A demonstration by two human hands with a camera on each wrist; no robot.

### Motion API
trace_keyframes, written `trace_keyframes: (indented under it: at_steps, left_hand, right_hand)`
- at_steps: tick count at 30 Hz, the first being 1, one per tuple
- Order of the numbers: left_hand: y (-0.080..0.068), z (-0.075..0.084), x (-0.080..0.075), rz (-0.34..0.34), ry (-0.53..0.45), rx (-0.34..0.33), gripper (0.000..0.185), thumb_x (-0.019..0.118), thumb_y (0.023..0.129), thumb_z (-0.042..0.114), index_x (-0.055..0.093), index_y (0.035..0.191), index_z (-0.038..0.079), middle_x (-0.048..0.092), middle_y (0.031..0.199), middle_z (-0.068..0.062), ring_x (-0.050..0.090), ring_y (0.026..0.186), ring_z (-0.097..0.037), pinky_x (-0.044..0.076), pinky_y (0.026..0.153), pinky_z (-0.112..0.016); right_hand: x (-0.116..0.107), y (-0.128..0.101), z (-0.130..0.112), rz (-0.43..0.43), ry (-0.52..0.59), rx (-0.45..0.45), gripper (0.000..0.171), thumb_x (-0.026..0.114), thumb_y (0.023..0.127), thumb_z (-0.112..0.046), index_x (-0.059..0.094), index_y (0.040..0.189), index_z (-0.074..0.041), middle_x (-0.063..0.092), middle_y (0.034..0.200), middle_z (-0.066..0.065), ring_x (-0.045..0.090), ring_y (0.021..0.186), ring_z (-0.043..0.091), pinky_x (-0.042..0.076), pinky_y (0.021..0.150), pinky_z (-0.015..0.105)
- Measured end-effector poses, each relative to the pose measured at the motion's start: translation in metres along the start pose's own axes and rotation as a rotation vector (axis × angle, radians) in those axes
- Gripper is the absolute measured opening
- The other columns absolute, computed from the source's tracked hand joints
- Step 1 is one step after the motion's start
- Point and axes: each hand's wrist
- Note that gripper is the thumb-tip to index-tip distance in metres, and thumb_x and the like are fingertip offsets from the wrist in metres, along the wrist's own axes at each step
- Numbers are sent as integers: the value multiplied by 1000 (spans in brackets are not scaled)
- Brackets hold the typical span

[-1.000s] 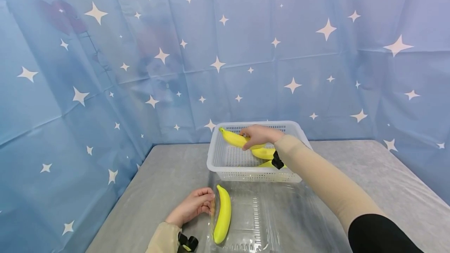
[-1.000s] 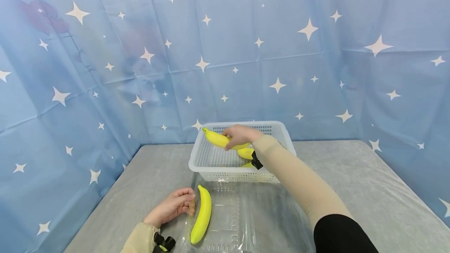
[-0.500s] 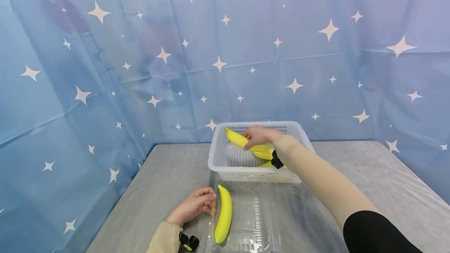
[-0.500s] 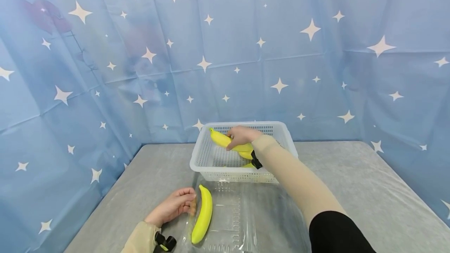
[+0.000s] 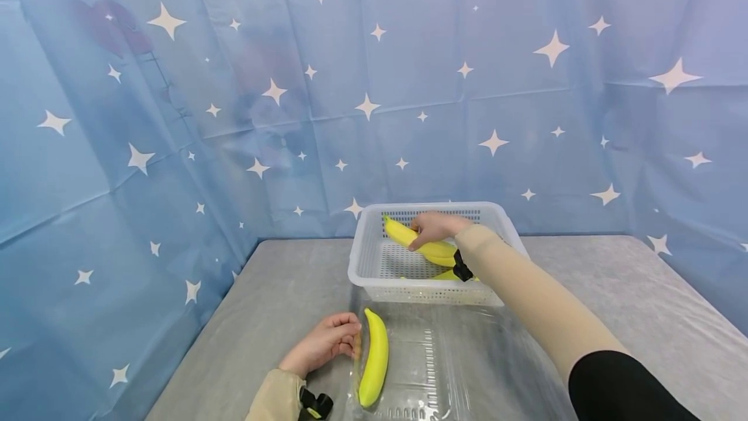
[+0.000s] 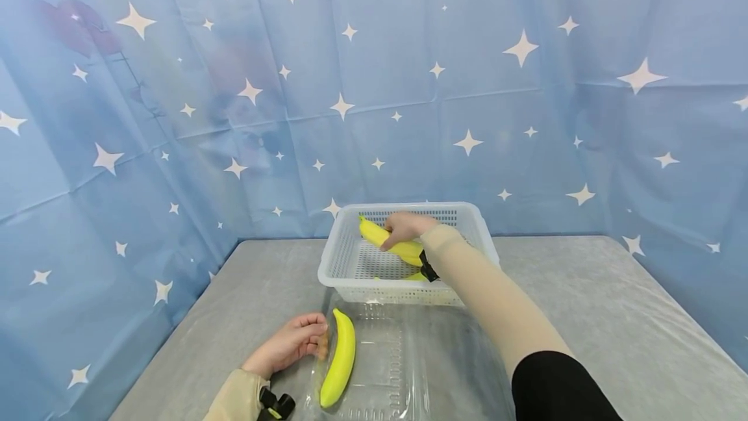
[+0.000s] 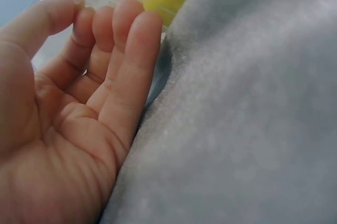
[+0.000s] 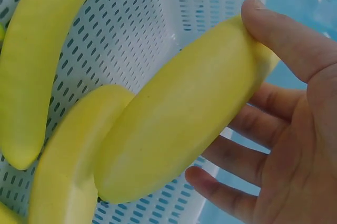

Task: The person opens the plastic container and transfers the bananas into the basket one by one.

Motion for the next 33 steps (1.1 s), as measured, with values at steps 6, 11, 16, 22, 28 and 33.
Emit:
trace_keyframes:
  at_steps: [6, 11, 16, 22, 28, 33]
  left_hand:
    - [0, 1, 0, -13, -13, 4, 15, 51, 100, 11, 58, 86, 11, 59, 73, -1, 62, 64, -13, 54, 63, -27]
    - [-1, 1, 1, -18, -18, 7, 16, 51, 100, 11, 58, 86, 11, 60, 73, -1, 63, 63, -13, 54, 63, -27]
    - [0, 0, 0, -19, -16, 4, 14, 52, 99, 12, 57, 86, 11, 60, 73, -1, 62, 64, -13, 54, 63, -27]
    - [1, 0, 0, -24, -7, 5, 14, 51, 100, 12, 57, 87, 11, 60, 74, -1, 62, 65, -14, 55, 64, -28]
    - [1, 0, -1, -20, -4, -1, 15, 50, 100, 10, 57, 87, 10, 60, 75, -1, 62, 64, -13, 55, 64, -28]
    - [1, 0, -1, -21, 3, 1, 14, 51, 100, 11, 56, 87, 10, 60, 75, -1, 62, 65, -13, 55, 64, -28]
  right_hand:
    - [1, 5, 2, -41, -26, 23, 28, 73, 87, -35, 66, 100, -11, 58, 84, 1, 43, 68, 14, 37, 62, 31]
    - [3, 10, 1, -60, -26, 19, 23, 72, 87, -34, 65, 91, -12, 50, 74, 0, 37, 63, 13, 32, 59, 30]
    - [3, 12, -1, -55, -48, -7, 23, 71, 88, -33, 65, 92, -12, 50, 75, -1, 38, 63, 13, 32, 59, 30]
    - [5, 17, 0, -59, -48, 10, 24, 72, 87, -34, 63, 88, -12, 46, 71, -1, 34, 60, 12, 31, 58, 29]
    - [13, 22, 5, -56, -38, 37, 34, 75, 83, -37, 52, 68, -17, 33, 59, -4, 24, 54, 11, 26, 53, 29]
    - [19, 23, 7, -54, -6, 57, 49, 76, 83, -37, 36, 61, -19, 23, 57, -5, 17, 52, 11, 21, 51, 28]
Point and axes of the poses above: each hand's wrist, its own y-axis towards the middle knuckle, its own x-axis out of the palm, z = x × y
